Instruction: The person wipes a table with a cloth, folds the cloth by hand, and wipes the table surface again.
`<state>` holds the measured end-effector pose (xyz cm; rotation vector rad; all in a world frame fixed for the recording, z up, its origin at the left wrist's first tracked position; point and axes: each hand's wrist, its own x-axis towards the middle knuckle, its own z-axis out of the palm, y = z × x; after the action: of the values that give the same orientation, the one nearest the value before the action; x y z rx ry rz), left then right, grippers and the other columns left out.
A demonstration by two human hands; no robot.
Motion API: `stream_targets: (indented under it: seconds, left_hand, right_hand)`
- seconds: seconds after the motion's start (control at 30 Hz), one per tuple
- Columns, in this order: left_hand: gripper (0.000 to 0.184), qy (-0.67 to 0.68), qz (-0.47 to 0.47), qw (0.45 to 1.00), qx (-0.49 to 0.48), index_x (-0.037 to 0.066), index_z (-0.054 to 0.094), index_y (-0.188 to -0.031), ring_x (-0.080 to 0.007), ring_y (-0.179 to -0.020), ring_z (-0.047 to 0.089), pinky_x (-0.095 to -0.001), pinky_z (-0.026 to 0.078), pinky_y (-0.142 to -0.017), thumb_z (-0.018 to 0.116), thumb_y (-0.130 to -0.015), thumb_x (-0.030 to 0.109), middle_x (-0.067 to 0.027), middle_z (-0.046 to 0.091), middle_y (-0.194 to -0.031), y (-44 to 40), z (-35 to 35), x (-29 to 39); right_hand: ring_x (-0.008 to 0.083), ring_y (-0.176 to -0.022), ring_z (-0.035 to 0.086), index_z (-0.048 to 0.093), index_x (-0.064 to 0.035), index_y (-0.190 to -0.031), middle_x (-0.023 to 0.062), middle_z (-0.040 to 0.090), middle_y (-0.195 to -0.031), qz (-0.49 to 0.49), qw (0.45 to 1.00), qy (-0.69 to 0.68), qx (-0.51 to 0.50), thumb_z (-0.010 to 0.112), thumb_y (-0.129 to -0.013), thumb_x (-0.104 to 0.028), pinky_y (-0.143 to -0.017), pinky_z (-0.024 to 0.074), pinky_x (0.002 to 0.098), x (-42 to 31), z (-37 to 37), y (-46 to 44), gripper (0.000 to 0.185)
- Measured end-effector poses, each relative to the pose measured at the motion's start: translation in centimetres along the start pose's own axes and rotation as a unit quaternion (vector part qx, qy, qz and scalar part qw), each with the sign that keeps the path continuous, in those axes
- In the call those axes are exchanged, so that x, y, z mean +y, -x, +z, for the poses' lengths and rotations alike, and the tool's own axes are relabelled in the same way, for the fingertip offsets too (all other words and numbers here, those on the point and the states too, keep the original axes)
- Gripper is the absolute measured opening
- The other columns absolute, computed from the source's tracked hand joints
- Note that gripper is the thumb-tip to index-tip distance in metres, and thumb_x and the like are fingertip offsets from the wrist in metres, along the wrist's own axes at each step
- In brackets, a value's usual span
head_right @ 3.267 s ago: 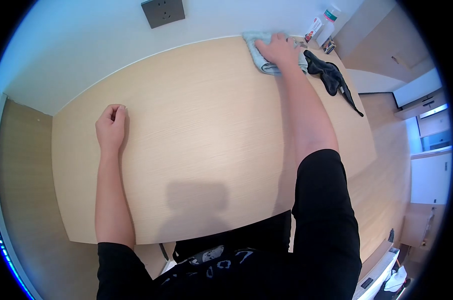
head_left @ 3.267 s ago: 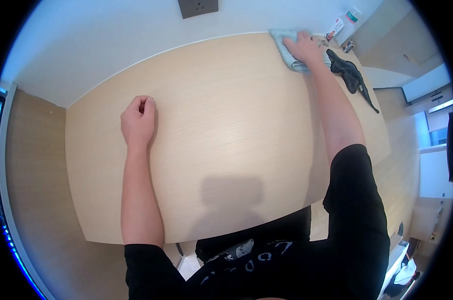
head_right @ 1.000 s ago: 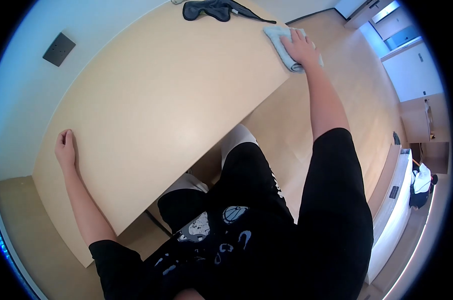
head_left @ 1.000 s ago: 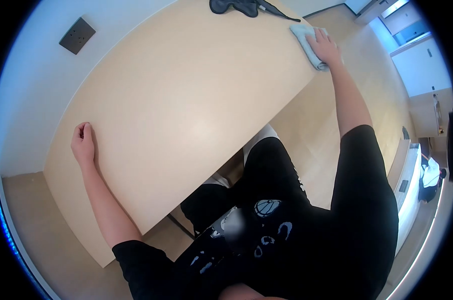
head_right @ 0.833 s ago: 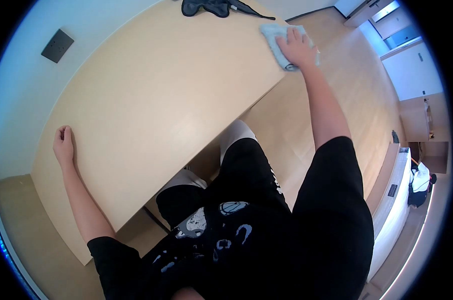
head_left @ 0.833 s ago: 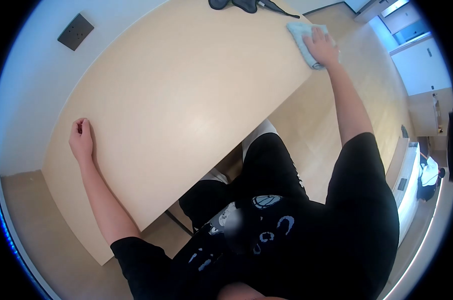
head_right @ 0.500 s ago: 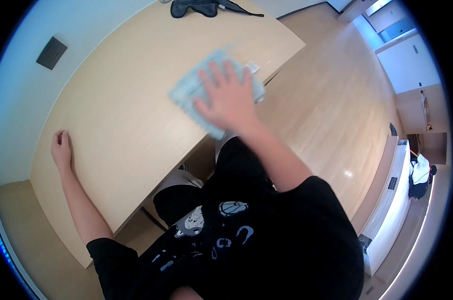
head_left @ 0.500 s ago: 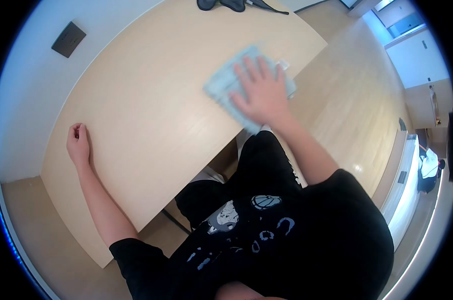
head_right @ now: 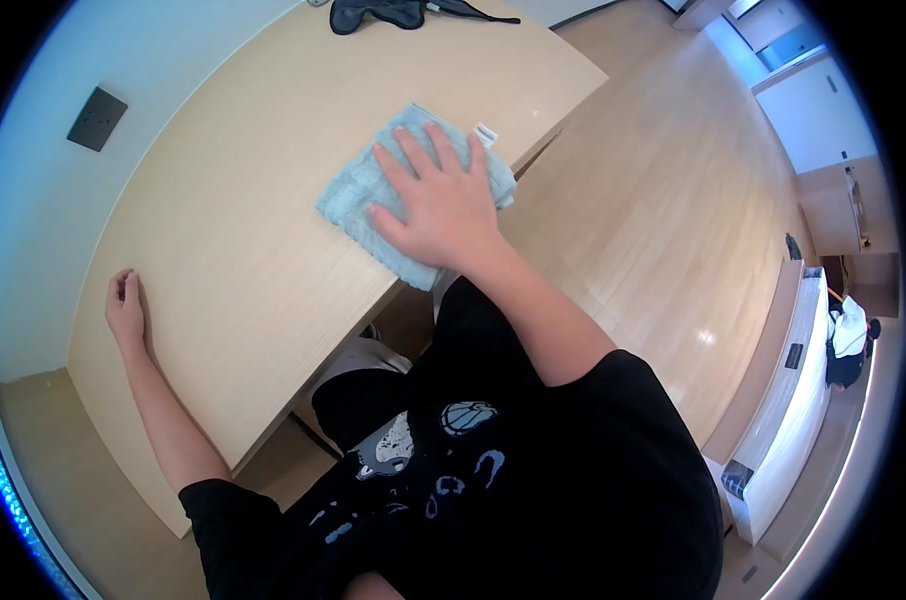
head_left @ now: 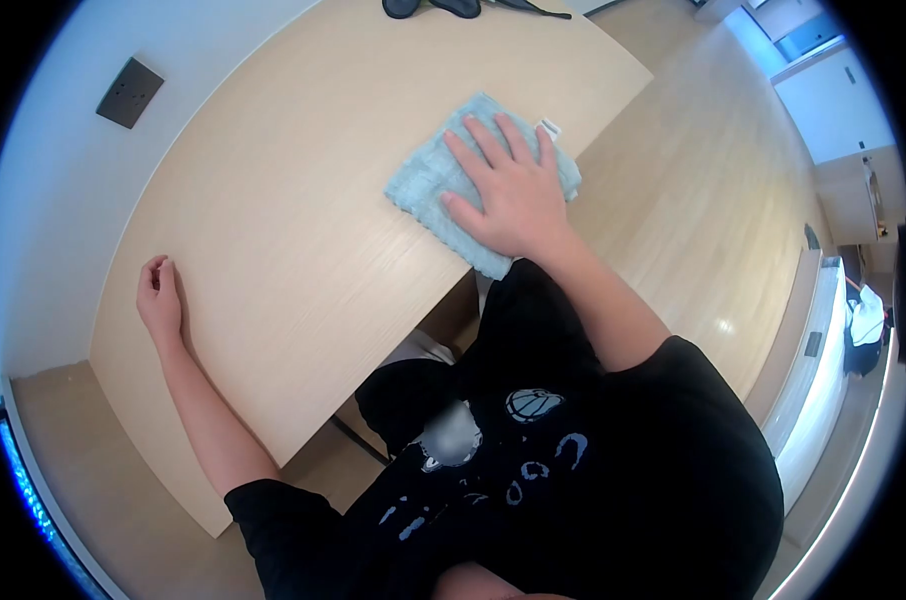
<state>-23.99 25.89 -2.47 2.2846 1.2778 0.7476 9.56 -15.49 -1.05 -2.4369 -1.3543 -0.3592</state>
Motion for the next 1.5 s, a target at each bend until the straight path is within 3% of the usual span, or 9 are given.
stream_targets:
  seconds: [0.27, 0.37, 0.5, 0.8, 0.87, 0.93, 1.23, 1.5]
  left_hand:
    - [0.028, 0.025, 0.013, 1.0, -0.007, 0.001, 0.068, -0.114, -0.0117, -0.084, 0.054, -0.0273, 0.047, -0.079, 0.061, -0.099, 0.024, -0.0013, 0.062, -0.089, 0.1, 0.0, -0.4]
    - [0.032, 0.007, 0.0, 1.0, -0.029, 0.001, 0.068, -0.116, -0.0157, -0.097, 0.059, -0.0305, 0.048, -0.09, 0.061, -0.1, 0.027, -0.0062, 0.067, -0.104, 0.1, -0.3, -0.3]
    - [0.03, 0.012, -0.008, 1.0, -0.022, 0.002, 0.068, -0.116, -0.0136, -0.093, 0.057, -0.0285, 0.047, -0.087, 0.061, -0.1, 0.026, -0.0041, 0.065, -0.1, 0.0, -0.1, -0.6]
    - [0.028, 0.018, -0.009, 1.0, -0.006, 0.003, 0.068, -0.113, -0.0109, -0.084, 0.053, -0.0262, 0.046, -0.079, 0.062, -0.099, 0.026, -0.0008, 0.061, -0.09, 0.5, -0.1, 0.6]
    - [0.026, 0.038, 0.003, 0.999, 0.014, 0.003, 0.068, -0.111, -0.0099, -0.078, 0.051, -0.0254, 0.046, -0.075, 0.063, -0.098, 0.025, 0.0009, 0.059, -0.084, 0.5, 0.3, 0.5]
    - [0.026, 0.017, -0.005, 1.0, 0.015, 0.003, 0.068, -0.11, -0.0099, -0.077, 0.052, -0.0258, 0.046, -0.074, 0.063, -0.098, 0.026, 0.001, 0.059, -0.082, 0.1, 0.2, -0.1]
    - [0.028, -0.065, -0.003, 0.997, 0.029, 0.006, 0.067, -0.111, -0.0112, -0.072, 0.052, -0.0292, 0.046, -0.069, 0.063, -0.096, 0.029, 0.0001, 0.057, -0.076, 0.2, 0.4, 0.9]
    - [0.027, -0.065, -0.002, 0.997, 0.029, 0.008, 0.067, -0.112, -0.0121, -0.073, 0.052, -0.0298, 0.047, -0.071, 0.063, -0.096, 0.029, -0.0005, 0.058, -0.077, -0.1, 0.6, 0.6]
  right_hand:
    - [0.0314, -0.148, 0.031, 0.045, -0.0217, -0.151, 0.0054, 0.04, -0.158, 0.025, 0.997, 0.043, -0.052, 0.05, -0.093, -0.055, -0.12, 0.0166, 0.0611, 4.2, 0.4, -1.9, 0.067]
    - [0.0281, -0.15, 0.028, 0.041, -0.024, -0.153, 0.0028, 0.036, -0.161, 0.064, 0.992, 0.09, -0.057, 0.047, -0.094, -0.058, -0.121, 0.0166, 0.0585, 9.9, 0.9, -3.5, 0.069]
    - [0.026, -0.151, 0.027, 0.039, -0.0263, -0.155, -0.0004, 0.033, -0.163, 0.121, 0.982, 0.136, -0.058, 0.045, -0.094, -0.062, -0.121, 0.0175, 0.0577, 18.8, 1.6, -6.3, 0.07]
    - [0.0254, -0.151, 0.027, 0.037, -0.0291, -0.155, -0.0022, 0.032, -0.164, 0.079, 0.989, 0.11, -0.057, 0.045, -0.093, -0.064, -0.12, 0.0216, 0.0562, 31.8, 2.9, -10.4, 0.072]
    - [0.028, -0.15, 0.03, 0.034, -0.0298, -0.157, -0.0013, 0.03, -0.165, 0.149, 0.981, 0.096, -0.073, 0.041, -0.093, -0.066, -0.119, 0.0233, 0.0545, 32.7, 3.2, -11.6, 0.074]
    - [0.0296, -0.149, 0.031, 0.032, -0.0298, -0.158, -0.0007, 0.029, -0.165, 0.233, 0.962, 0.108, -0.091, 0.039, -0.093, -0.067, -0.119, 0.0239, 0.0538, 31.5, 2.7, -12.6, 0.075]
    - [0.0372, -0.148, 0.03, 0.031, -0.021, -0.158, 0.0084, 0.029, -0.164, 0.231, 0.946, 0.207, -0.095, 0.035, -0.096, -0.065, -0.116, 0.0213, 0.0649, 23.5, 1.2, -10.1, 0.076]
    - [0.0385, -0.148, 0.029, 0.04, -0.0166, -0.154, 0.0134, 0.033, -0.162, 0.042, 0.988, 0.133, -0.072, 0.04, -0.097, -0.06, -0.117, 0.0171, 0.0658, 6.0, 1.2, -3.5, 0.072]
